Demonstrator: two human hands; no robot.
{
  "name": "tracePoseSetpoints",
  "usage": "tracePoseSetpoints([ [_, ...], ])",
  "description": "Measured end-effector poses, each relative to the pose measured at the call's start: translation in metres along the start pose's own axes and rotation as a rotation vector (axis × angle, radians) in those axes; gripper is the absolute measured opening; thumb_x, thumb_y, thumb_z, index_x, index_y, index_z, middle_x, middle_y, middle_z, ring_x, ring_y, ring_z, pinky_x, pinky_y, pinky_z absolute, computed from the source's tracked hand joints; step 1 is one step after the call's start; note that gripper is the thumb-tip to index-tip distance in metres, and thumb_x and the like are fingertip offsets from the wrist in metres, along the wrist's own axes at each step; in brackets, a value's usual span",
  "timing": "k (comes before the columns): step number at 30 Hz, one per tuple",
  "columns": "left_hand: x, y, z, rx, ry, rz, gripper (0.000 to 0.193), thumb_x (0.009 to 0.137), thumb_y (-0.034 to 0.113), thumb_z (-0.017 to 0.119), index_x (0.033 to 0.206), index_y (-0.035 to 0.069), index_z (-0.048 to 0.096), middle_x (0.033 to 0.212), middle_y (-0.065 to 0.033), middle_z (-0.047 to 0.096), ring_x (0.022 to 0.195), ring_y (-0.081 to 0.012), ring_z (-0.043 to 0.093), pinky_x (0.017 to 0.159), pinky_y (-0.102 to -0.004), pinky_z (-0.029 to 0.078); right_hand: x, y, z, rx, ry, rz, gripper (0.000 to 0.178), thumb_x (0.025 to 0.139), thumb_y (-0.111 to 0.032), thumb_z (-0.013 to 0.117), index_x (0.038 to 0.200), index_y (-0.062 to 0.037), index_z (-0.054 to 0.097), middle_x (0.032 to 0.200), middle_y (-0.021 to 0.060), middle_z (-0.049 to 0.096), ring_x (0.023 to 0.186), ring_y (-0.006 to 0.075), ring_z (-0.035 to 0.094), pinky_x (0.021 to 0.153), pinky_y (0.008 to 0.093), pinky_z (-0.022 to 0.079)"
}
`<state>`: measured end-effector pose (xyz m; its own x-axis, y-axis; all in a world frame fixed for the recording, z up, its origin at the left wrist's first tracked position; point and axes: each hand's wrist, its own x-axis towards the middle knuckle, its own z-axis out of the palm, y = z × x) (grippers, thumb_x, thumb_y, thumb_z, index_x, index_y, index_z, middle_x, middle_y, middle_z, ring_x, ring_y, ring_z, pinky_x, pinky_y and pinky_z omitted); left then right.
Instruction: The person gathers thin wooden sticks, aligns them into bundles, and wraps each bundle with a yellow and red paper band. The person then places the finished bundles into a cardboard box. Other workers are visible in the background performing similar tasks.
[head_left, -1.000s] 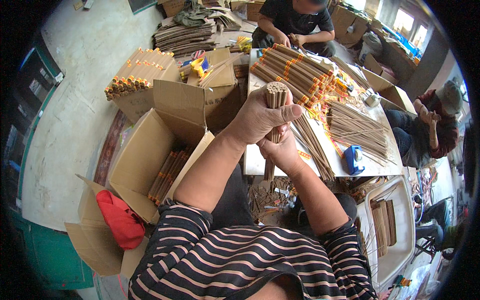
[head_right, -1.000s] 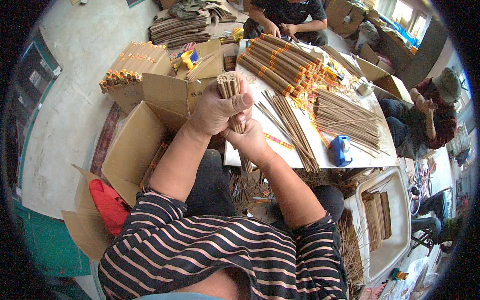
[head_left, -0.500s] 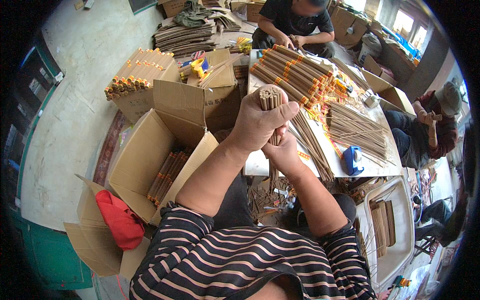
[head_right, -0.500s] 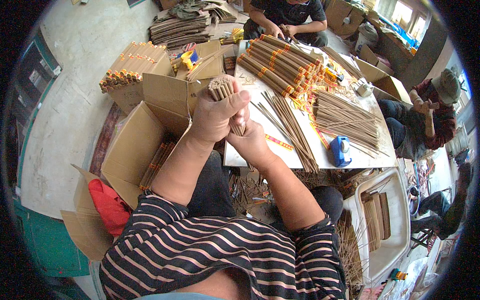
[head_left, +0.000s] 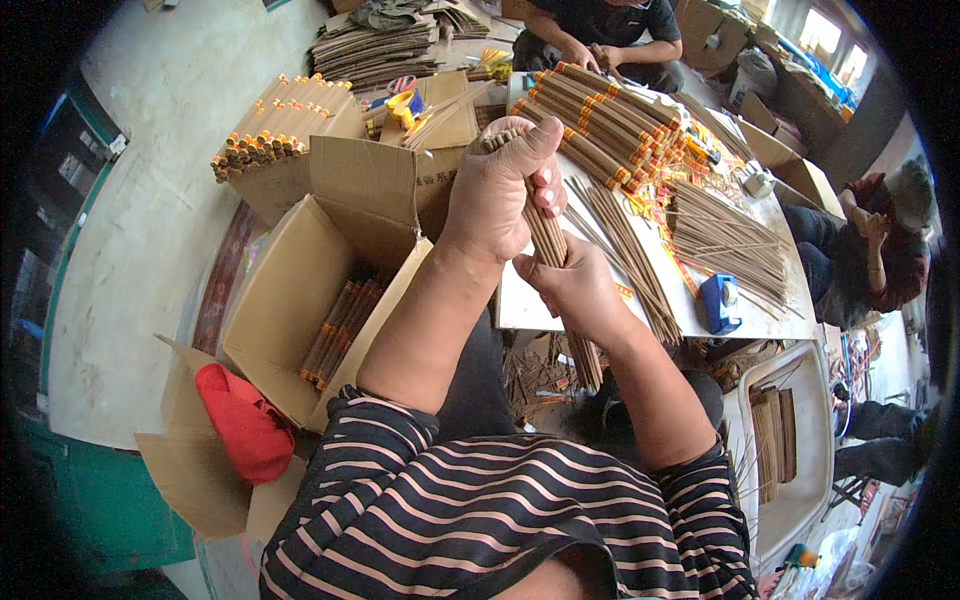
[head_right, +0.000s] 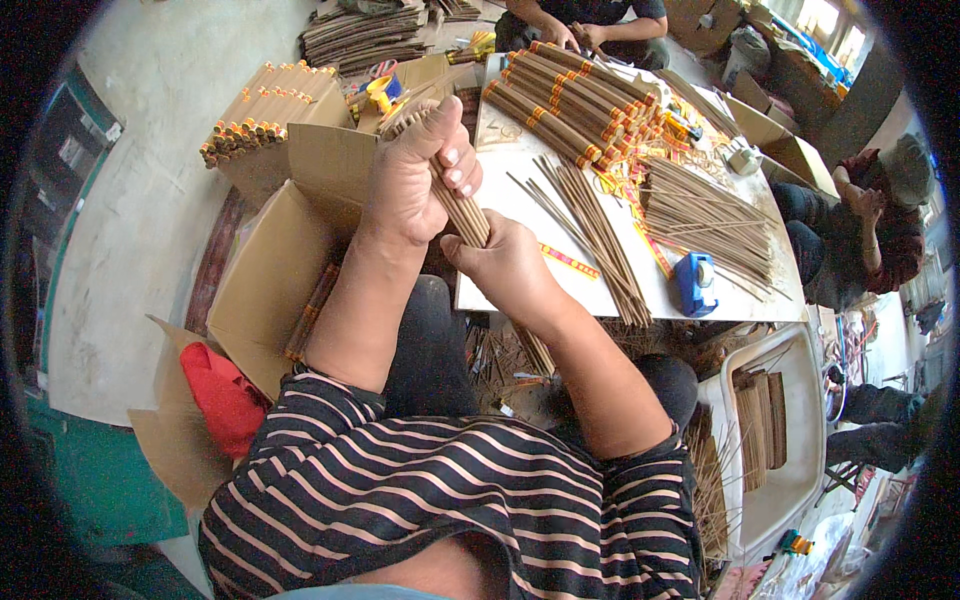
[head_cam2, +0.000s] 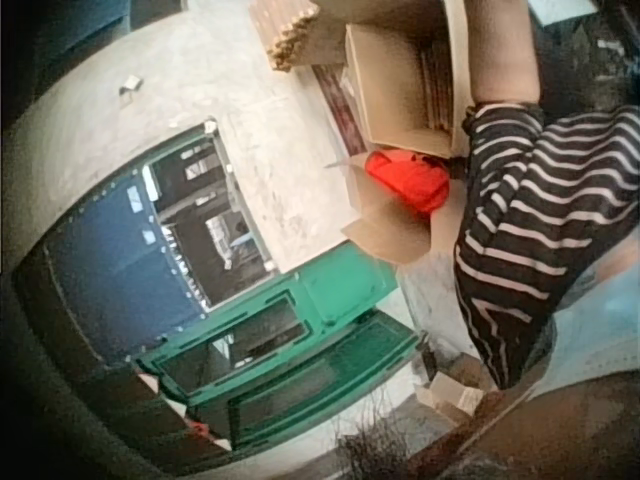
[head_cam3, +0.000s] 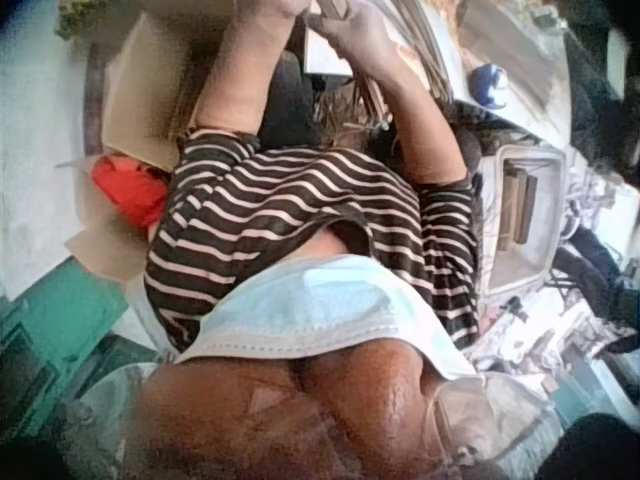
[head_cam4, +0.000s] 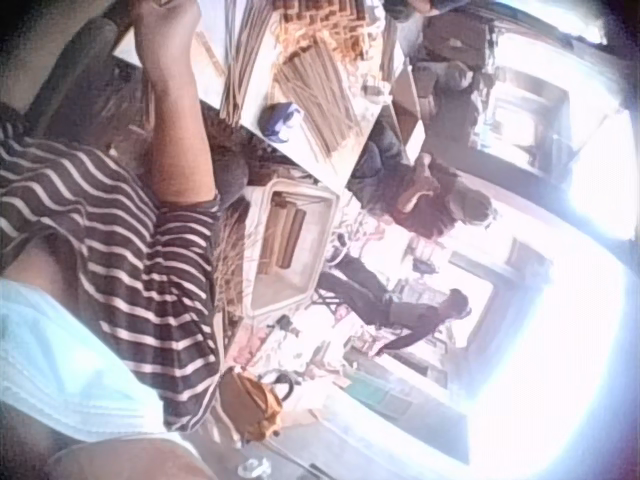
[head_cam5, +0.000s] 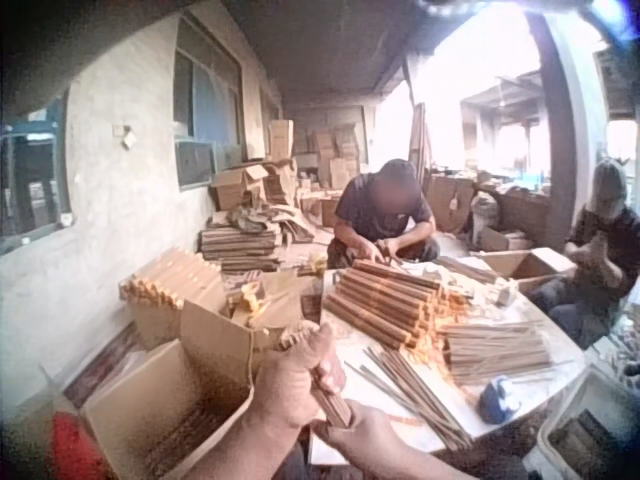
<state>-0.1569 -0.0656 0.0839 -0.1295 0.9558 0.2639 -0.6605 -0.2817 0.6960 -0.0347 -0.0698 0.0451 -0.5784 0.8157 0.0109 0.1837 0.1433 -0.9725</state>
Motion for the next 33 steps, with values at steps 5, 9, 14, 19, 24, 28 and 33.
tracePoseSetpoints([
  [5,0.000,-0.005,-0.019,-0.067,-0.191,-0.071,0.029,0.085,0.026,0.059,0.064,0.013,0.045,0.050,0.0027,0.040,0.039,-0.0080,0.037,0.040,-0.0241,0.034,-0.003,0.000,-0.007,0.029,-0.229,0.057,0.022,0.076,-0.020,0.067,0.077,-0.0026,0.054,0.061,0.0010,0.053,0.050,0.0087,0.047,0.045,0.0242,0.039],
  [9,-0.007,-0.012,-0.005,-0.091,-0.123,-0.157,0.025,0.083,0.020,0.061,0.066,0.012,0.046,0.052,0.0016,0.044,0.041,-0.0082,0.041,0.039,-0.0240,0.035,-0.006,0.003,-0.012,0.231,-0.338,0.160,0.023,0.076,-0.022,0.068,0.078,-0.0030,0.056,0.059,0.0035,0.054,0.048,0.0109,0.052,0.042,0.0225,0.039],
  [14,-0.003,-0.019,-0.004,0.047,0.053,-0.070,0.023,0.081,0.017,0.063,0.066,0.013,0.047,0.053,0.0025,0.046,0.041,-0.0082,0.045,0.040,-0.0237,0.037,0.000,0.026,0.001,-0.111,0.103,-0.114,0.024,0.080,-0.022,0.065,0.084,-0.0001,0.057,0.060,0.0063,0.056,0.054,0.0103,0.052,0.048,0.0258,0.040],
  [19,-0.008,-0.011,-0.004,-0.091,-0.082,-0.119,0.023,0.082,0.019,0.063,0.067,0.013,0.047,0.051,0.0033,0.042,0.040,-0.0086,0.041,0.038,-0.0240,0.035,-0.013,0.005,-0.003,0.065,-0.128,0.065,0.024,0.078,-0.017,0.064,0.085,0.0037,0.054,0.062,0.0123,0.058,0.056,0.0145,0.054,0.053,0.0322,0.044],
  [24,-0.006,-0.023,0.000,0.129,0.154,0.100,0.015,0.081,0.008,0.061,0.078,0.007,0.046,0.053,-0.0002,0.045,0.038,-0.0080,0.042,0.037,-0.0237,0.037,-0.009,0.027,0.006,-0.177,0.143,-0.136,0.023,0.080,-0.017,0.062,0.084,0.0034,0.054,0.061,0.0112,0.057,0.055,0.0154,0.055,0.054,0.0319,0.046],
  [28,-0.009,-0.014,-0.002,0.051,-0.003,0.013,0.014,0.081,0.007,0.060,0.083,0.006,0.046,0.055,-0.0004,0.045,0.038,-0.0083,0.043,0.036,-0.0229,0.038,-0.007,0.024,0.001,0.084,-0.102,-0.046,0.023,0.080,-0.018,0.064,0.085,0.0021,0.055,0.063,0.0045,0.057,0.056,0.0127,0.054,0.054,0.0291,0.045],
  [33,-0.011,-0.015,0.005,0.096,-0.029,-0.014,0.011,0.080,0.004,0.058,0.085,0.007,0.048,0.053,0.0006,0.042,0.039,-0.0092,0.042,0.036,-0.0243,0.037,-0.015,0.000,-0.001,0.088,-0.086,0.058,0.023,0.079,-0.018,0.064,0.087,0.0022,0.056,0.070,0.0052,0.059,0.064,0.0115,0.055,0.058,0.0268,0.045],
])
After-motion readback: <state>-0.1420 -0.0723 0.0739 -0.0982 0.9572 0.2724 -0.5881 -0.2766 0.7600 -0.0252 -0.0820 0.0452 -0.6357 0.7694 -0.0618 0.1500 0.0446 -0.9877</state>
